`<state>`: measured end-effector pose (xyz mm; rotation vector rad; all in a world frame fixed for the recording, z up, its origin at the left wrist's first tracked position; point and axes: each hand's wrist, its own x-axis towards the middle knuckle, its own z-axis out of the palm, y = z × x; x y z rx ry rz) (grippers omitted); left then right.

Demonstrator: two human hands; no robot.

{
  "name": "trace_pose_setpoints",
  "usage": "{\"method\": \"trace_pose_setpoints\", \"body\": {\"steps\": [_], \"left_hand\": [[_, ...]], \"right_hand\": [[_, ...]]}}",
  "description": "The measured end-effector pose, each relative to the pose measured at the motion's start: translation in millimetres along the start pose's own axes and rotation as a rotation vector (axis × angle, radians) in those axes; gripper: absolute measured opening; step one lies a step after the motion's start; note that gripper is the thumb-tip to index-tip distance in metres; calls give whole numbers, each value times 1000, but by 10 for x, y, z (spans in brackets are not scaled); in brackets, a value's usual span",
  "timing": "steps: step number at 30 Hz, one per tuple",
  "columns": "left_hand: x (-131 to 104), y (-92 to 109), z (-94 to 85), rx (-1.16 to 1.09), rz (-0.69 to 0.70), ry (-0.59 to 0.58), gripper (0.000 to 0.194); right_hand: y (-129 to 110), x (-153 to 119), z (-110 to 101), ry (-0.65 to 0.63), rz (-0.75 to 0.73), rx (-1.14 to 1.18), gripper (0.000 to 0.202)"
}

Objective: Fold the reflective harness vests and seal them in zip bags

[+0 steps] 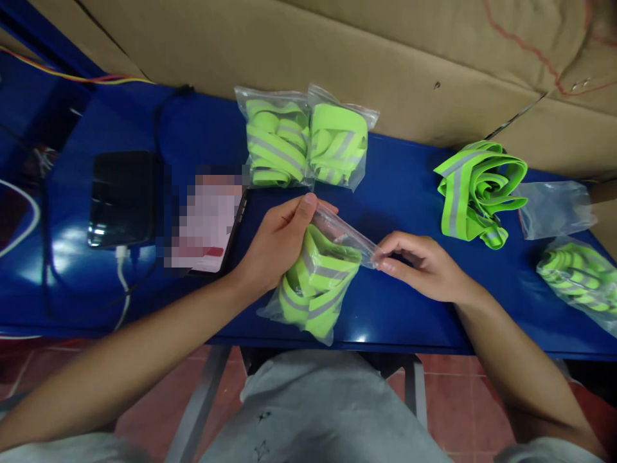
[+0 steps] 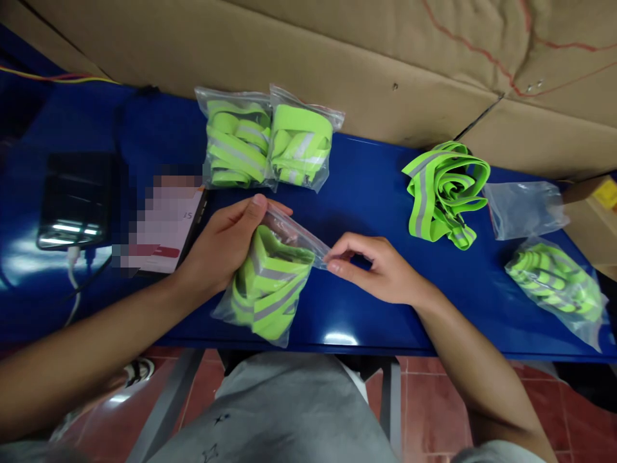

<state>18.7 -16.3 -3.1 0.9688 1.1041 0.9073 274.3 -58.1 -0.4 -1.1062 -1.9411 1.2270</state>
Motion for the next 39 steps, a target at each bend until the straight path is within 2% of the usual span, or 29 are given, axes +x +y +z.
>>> {"method": "trace_pose_setpoints", "body": {"steps": [6,8,11,13,16,20,25,30,34,36,39], "left_hand": [[-10,34,2,71,81,-10,46],[8,33,-16,38,22,-49,48],[38,25,-44,-85,-141,-146,59],[44,15,-57,-118,-236,-222,52],[22,-2,-62,-84,-309,-299,35],[-20,-24,-51,-47,-255,-283,31],[-26,-52,-36,-22,-107,-296,33],[-51,-24,-13,-52,-144,-282,28],[-57,-20,11,-151,-150,-171,26],[-53,-32,22,-156,-122,-99,28],[-56,-49,28,-126,-91,-70,30]], "right_hand": [[-44,-15,63,183,51,-57,14],[-38,0,58,216,94,-9,17],[-24,24,26,284,114,55,20],[-17,30,5,297,104,67,21],[-9,20,-14,244,96,93,26],[-1,6,-33,163,177,147,34],[-11,34,-57,218,276,256,30],[-55,43,-112,78,398,295,29],[-100,18,-178,44,421,297,27],[-114,11,-189,67,404,279,24],[-115,12,-156,121,372,235,19]]}}
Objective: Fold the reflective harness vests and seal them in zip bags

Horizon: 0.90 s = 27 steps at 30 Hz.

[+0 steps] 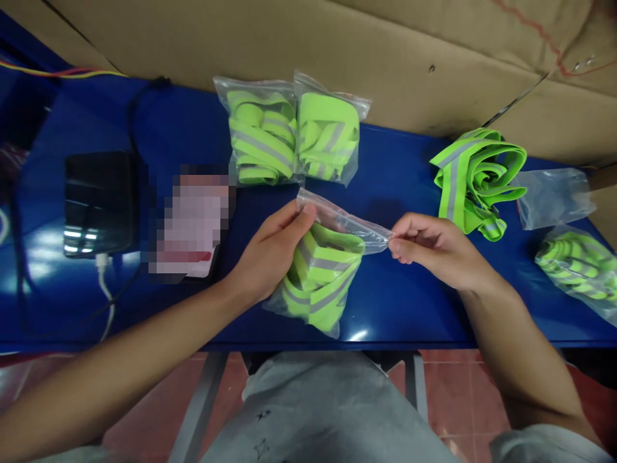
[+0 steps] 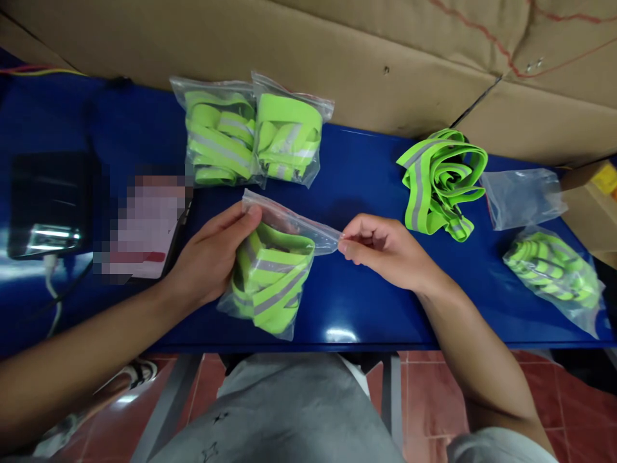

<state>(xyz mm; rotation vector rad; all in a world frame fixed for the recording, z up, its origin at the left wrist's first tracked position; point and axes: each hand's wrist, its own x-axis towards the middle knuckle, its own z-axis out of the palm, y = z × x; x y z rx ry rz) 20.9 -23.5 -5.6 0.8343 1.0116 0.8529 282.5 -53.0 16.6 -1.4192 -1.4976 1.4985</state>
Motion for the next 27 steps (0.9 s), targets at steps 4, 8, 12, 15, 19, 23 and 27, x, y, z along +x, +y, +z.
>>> {"method": "trace_pose_setpoints", "body": {"steps": [4,8,12,15,19,23,27], "left_hand": [[-20,-24,-4,54,32,-19,31],[-34,-52,5,77,84,-48,30],[-51,-55,29,107,114,-61,30],[-71,-42,41,117,93,-67,29],[-96,-29,51,129,52,-57,28],[-115,-31,80,150,38,-64,30],[-120,-38,106,139,44,-75,28]], "right_hand": [[49,13,109,64,-76,-8,13],[99,20,223,136,-78,18,12],[120,16,267,152,-24,47,14],[119,5,266,162,-58,52,18],[95,-4,275,174,-82,26,20],[53,0,300,166,-92,6,20],[35,-3,301,162,-99,-3,20]]}}
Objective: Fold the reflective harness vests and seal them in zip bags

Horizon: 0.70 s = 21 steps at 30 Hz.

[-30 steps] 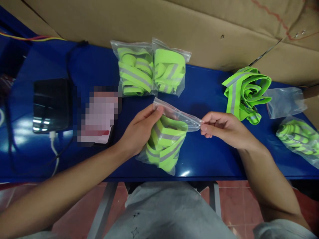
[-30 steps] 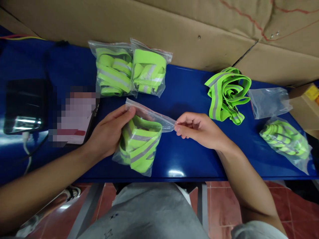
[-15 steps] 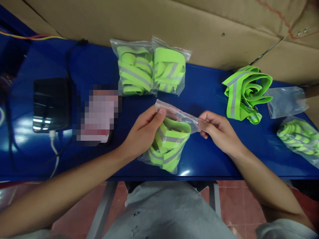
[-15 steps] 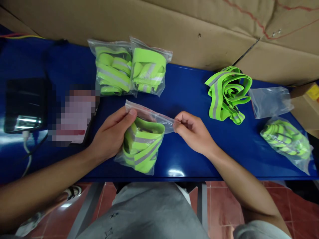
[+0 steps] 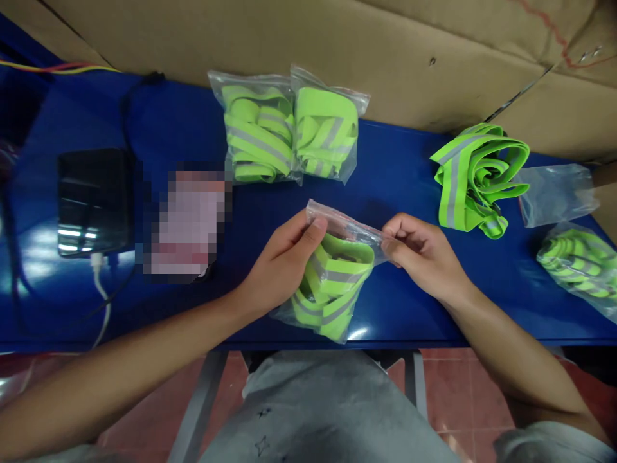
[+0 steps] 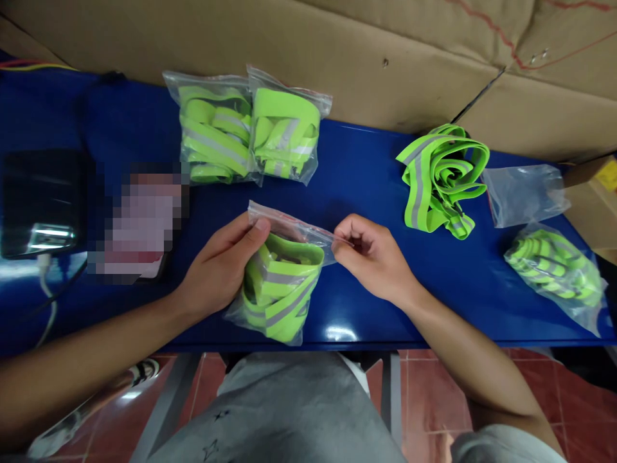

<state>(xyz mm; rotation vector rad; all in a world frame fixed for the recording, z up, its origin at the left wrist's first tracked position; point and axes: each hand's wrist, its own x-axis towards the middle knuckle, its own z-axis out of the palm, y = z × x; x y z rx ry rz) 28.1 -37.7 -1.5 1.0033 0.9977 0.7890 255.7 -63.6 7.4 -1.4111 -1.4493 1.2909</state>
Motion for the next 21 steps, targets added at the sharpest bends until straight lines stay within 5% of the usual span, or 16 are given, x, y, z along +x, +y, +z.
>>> {"method": "trace_pose_setpoints", "body": {"steps": [12,21], "left_hand": [[22,5,-46,-32,-5,69,29],[14,-10,-42,0,-8,89,32]], "right_hand": [[-41,-19,-129,75,-12,-138,33],[6,-26,-111,37,-104,-199,25]]}}
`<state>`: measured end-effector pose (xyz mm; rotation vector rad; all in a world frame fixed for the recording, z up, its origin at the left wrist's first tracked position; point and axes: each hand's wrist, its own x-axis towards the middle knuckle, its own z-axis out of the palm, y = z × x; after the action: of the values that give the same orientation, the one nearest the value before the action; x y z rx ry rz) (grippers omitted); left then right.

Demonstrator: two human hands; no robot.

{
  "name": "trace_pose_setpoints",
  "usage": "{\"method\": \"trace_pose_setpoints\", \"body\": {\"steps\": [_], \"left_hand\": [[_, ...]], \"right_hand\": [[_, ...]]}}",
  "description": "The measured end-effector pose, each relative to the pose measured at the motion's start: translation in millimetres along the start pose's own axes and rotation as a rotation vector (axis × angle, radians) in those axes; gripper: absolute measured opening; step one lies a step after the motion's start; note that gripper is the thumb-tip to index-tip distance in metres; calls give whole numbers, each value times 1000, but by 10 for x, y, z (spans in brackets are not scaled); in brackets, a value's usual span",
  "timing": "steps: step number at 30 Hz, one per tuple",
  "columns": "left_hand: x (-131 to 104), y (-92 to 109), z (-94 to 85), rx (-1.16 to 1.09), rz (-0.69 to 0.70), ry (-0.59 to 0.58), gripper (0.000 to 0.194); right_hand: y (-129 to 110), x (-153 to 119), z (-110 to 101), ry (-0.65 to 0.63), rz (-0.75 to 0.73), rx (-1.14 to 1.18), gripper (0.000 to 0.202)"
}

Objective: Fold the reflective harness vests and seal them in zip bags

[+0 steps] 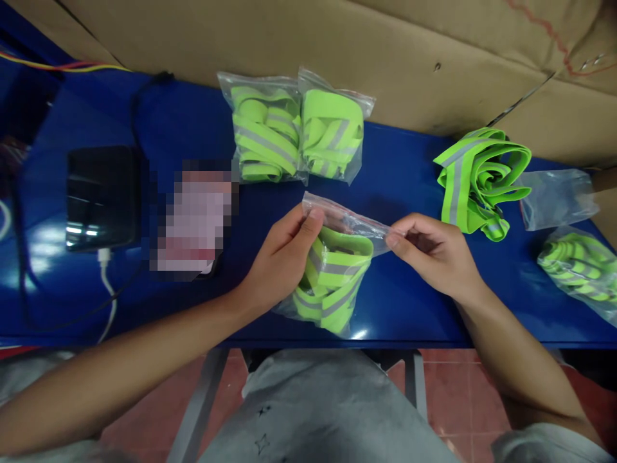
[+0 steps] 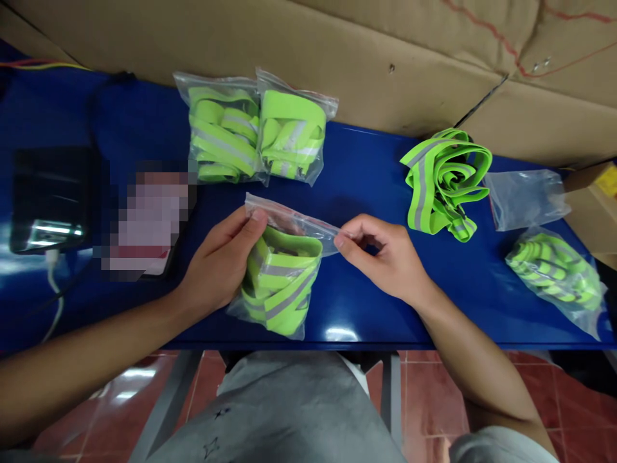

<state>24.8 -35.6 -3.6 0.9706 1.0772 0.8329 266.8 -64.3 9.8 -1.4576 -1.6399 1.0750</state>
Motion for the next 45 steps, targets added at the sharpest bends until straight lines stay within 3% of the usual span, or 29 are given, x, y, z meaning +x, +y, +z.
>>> {"method": "trace_pose_setpoints", "body": {"steps": [14,21,29,35,41,45], "left_hand": [[-50,10,56,44,-2,-27,31],[-80,2,86,87,-12,-89,34],[-86,-36,78,90,-5,-99,32],[-91,-17,84,44,-7,-149,33],[-92,-45,89,96,84,-241,38],[-91,-71,95,147,126,-229,39]], "right_hand": [[-47,2,75,26,113,116,22],[-47,-13,86,-52,139,214,11],[-28,-4,110,-98,205,215,18],[-35,-24,104,-82,182,200,16],[15,-11,124,-121,117,204,14],[9,-17,138,-120,99,186,13]]}}
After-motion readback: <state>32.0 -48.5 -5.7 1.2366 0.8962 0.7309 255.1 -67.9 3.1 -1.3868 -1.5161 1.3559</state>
